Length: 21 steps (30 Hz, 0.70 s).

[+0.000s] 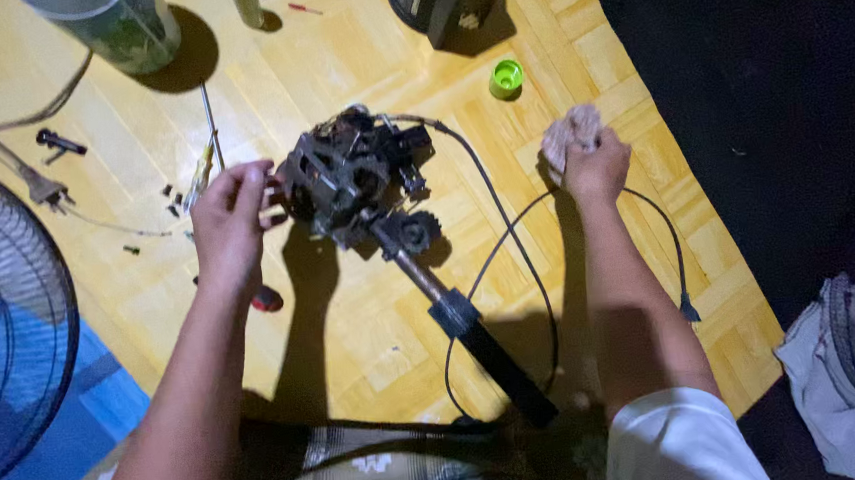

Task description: The person sits on the floor and works on a disassembled standing fan motor. They wipe the motor housing with a cloth, rotate the shaft by hand, and use a screwdriver to adjust internal components while the fan base and other tools remain nearby.

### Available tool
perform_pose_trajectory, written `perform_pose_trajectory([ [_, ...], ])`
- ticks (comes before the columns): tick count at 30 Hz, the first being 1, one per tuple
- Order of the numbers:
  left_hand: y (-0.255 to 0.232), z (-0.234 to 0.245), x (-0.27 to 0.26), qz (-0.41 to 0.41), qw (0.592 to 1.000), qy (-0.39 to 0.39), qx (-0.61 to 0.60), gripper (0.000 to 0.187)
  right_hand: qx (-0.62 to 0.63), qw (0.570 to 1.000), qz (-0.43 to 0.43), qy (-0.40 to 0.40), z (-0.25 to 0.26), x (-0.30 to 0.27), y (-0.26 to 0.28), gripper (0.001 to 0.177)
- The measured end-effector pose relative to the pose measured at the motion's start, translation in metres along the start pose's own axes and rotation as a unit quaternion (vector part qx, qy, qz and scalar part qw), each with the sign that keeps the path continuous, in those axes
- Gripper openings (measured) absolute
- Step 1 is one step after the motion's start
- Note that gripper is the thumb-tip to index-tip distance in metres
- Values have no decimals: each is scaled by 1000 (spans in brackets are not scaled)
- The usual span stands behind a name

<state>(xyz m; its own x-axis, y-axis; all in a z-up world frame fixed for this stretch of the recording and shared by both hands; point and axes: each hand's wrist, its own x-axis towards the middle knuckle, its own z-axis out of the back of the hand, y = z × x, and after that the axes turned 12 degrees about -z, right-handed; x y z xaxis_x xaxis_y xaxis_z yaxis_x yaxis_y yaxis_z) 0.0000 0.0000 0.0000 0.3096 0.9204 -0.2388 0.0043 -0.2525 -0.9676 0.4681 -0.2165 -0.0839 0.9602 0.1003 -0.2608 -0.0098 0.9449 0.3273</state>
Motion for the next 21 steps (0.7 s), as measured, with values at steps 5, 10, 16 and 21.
perform_pose_trajectory([
  [5,-14,-16,7,-112,993,18,40,23,-130,990,42,-34,38,-48,74,75],
  [10,-36,-53,65,-259,917,114,281,27,-81,972,214,-54,14,-49,122,75],
  [16,-10,-155,195,-213,729,332,559,52,-66,975,208,-29,-22,-25,150,74],
  [21,37,-206,240,-16,695,339,633,107,-57,974,217,-30,-39,-3,145,53],
])
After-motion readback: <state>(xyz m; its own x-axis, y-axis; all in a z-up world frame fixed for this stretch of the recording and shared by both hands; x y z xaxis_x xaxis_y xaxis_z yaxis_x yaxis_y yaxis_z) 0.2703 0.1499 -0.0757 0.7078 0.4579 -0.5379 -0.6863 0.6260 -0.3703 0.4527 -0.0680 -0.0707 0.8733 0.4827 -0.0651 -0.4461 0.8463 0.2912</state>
